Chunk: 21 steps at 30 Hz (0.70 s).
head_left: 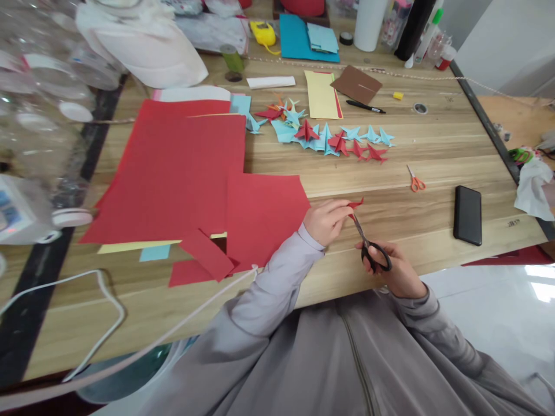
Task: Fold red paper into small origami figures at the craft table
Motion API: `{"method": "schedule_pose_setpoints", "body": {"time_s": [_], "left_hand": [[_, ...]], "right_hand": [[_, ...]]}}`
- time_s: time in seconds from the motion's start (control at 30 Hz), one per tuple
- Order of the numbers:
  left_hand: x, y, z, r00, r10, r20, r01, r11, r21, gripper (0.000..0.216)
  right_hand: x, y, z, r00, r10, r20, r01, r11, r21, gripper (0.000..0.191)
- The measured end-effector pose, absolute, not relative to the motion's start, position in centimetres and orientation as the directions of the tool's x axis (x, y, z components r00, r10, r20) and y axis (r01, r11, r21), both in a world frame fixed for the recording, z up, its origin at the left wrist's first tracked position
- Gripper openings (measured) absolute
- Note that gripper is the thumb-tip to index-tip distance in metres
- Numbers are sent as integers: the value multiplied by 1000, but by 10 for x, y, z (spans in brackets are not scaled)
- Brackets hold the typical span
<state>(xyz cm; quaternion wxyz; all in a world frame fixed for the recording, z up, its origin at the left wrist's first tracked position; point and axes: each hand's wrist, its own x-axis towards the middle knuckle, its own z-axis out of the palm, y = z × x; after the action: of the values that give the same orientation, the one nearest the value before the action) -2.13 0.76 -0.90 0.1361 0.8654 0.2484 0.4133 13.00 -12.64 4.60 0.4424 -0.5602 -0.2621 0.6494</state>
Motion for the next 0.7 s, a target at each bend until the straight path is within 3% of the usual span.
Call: {"method": "schedule_pose_setpoints", "body": {"time_s": [0.7], "left_hand": [[-21,7,-7,512,570,642,312,-820,480,22]], "right_hand": [[129,-126,43,19,876,-482,-273,-459,-845,42]]}}
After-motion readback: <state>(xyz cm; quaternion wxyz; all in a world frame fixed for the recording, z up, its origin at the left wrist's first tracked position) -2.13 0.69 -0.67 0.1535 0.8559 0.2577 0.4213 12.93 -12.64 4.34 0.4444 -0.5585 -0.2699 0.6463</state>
